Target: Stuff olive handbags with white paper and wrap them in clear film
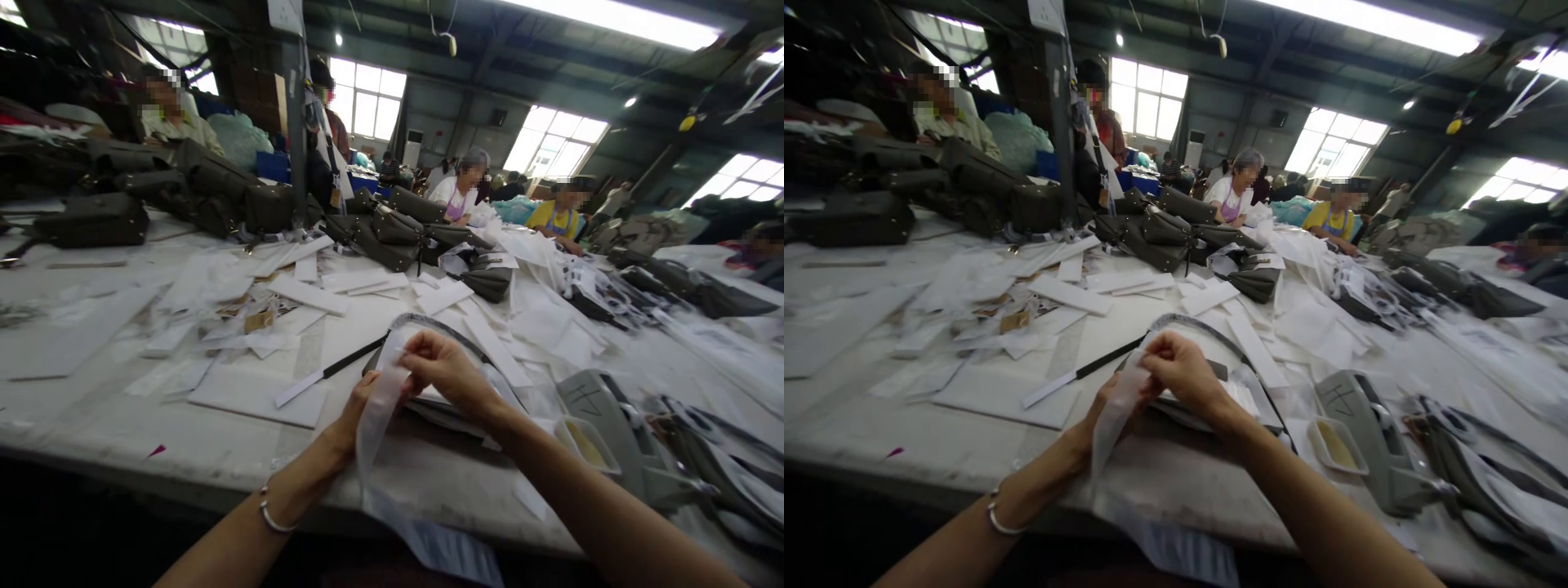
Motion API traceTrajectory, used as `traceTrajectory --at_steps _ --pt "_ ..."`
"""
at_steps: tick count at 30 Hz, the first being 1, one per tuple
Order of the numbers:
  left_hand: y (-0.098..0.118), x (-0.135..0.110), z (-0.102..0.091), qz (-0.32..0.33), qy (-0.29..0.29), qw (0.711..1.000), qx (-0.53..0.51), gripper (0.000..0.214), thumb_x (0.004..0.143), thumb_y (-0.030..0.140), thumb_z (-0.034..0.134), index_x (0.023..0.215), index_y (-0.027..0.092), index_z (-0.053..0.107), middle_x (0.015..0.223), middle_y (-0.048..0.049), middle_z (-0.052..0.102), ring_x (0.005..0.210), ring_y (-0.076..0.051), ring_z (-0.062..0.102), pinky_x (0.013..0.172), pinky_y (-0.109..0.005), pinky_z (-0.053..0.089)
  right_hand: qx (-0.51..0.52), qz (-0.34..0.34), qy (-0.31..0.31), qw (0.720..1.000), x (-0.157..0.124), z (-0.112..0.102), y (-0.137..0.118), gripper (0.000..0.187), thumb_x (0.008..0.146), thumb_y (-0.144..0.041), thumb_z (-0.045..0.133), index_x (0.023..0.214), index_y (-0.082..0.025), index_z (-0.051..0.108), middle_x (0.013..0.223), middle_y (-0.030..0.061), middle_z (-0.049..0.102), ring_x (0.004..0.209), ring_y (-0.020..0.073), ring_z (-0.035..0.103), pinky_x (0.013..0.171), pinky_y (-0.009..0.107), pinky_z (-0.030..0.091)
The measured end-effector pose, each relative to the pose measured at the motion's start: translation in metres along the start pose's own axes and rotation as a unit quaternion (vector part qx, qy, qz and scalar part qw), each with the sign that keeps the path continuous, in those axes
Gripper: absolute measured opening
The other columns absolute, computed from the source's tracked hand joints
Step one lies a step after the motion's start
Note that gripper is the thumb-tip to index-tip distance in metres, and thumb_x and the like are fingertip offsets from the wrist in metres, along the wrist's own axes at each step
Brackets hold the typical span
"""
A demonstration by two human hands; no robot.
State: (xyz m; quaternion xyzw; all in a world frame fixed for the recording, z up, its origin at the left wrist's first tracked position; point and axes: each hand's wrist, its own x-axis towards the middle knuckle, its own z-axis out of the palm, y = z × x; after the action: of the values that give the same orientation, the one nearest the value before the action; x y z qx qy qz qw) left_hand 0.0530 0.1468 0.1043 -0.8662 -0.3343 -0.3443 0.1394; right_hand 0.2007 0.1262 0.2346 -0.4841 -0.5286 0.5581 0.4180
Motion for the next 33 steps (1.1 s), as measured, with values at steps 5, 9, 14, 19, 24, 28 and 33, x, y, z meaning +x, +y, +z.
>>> traceTrajectory --at_steps 5,9,14,19,24,28,33 --pt "-0.002 0.005 0.002 0.071 0.04 0.996 -0.035 0.022 0.097 0.01 0.043 0.105 0.01 0.064 0.101 -0.0106 0.071 0.092 -0.02 0.068 0.082 -0.035 0.058 -0.016 0.009 0.112 0.994 0.062 -0.053 0.029 0.032 0.062 -0.03 0.082 0.075 -0.018 0.055 0.069 0.0 0.069 0.069 0.0157 0.069 0.065 0.026 0.056" --pt "-0.002 0.007 -0.002 0.065 0.057 0.995 -0.043 0.024 0.098 0.007 0.042 0.115 0.009 0.059 0.108 -0.012 0.069 0.1 -0.021 0.066 0.086 -0.035 0.054 -0.011 0.025 0.133 0.991 0.085 -0.067 0.05 0.027 0.064 -0.027 0.08 0.074 -0.018 0.056 0.068 0.0005 0.069 0.071 0.0154 0.069 0.067 0.026 0.055" --pt "-0.003 0.008 -0.005 0.051 0.067 0.995 -0.045 0.036 0.098 0.008 0.041 0.134 0.005 0.05 0.108 -0.0126 0.069 0.1 -0.02 0.065 0.087 -0.034 0.052 0.001 0.039 0.159 0.987 0.106 -0.068 0.071 0.026 0.065 -0.027 0.077 0.076 -0.018 0.055 0.067 0.0002 0.068 0.074 0.0185 0.07 0.07 0.03 0.055" --pt "-0.003 0.008 -0.004 0.063 0.067 0.995 -0.048 0.044 0.099 0.007 0.039 0.143 0.011 0.043 0.11 -0.0105 0.069 0.1 -0.02 0.064 0.087 -0.034 0.052 0.005 0.053 0.197 0.979 0.126 -0.076 0.088 0.024 0.063 -0.024 0.076 0.077 -0.017 0.057 0.071 0.0006 0.066 0.079 0.0187 0.068 0.076 0.03 0.056" --pt "-0.002 0.005 -0.001 0.063 0.048 0.996 -0.033 0.038 0.1 0.011 0.039 0.135 0.016 0.054 0.112 -0.0101 0.068 0.1 -0.021 0.065 0.085 -0.035 0.053 0.012 0.067 0.184 0.981 0.138 -0.082 0.09 0.026 0.067 -0.02 0.07 0.092 -0.018 0.063 0.093 0.0052 0.069 0.095 0.0201 0.067 0.089 0.033 0.055" --pt "-0.002 0.004 0.001 0.065 0.056 0.996 -0.031 0.032 0.1 0.012 0.041 0.125 0.015 0.06 0.113 -0.0101 0.068 0.098 -0.022 0.064 0.084 -0.036 0.053 -0.034 0.064 0.168 0.983 0.136 -0.086 0.082 0.043 0.072 -0.021 0.066 0.115 -0.018 0.062 0.113 0.0105 0.066 0.101 0.021 0.066 0.091 0.037 0.055" --pt "-0.002 0.004 0.002 0.058 0.064 0.996 -0.027 0.026 0.099 0.012 0.043 0.117 0.013 0.061 0.11 -0.0111 0.068 0.097 -0.021 0.064 0.084 -0.036 0.053 -0.183 0.036 0.165 0.969 0.114 -0.099 0.06 0.045 0.073 -0.022 0.067 0.117 -0.016 0.064 0.111 0.0109 0.067 0.088 0.0205 0.065 0.08 0.035 0.055"
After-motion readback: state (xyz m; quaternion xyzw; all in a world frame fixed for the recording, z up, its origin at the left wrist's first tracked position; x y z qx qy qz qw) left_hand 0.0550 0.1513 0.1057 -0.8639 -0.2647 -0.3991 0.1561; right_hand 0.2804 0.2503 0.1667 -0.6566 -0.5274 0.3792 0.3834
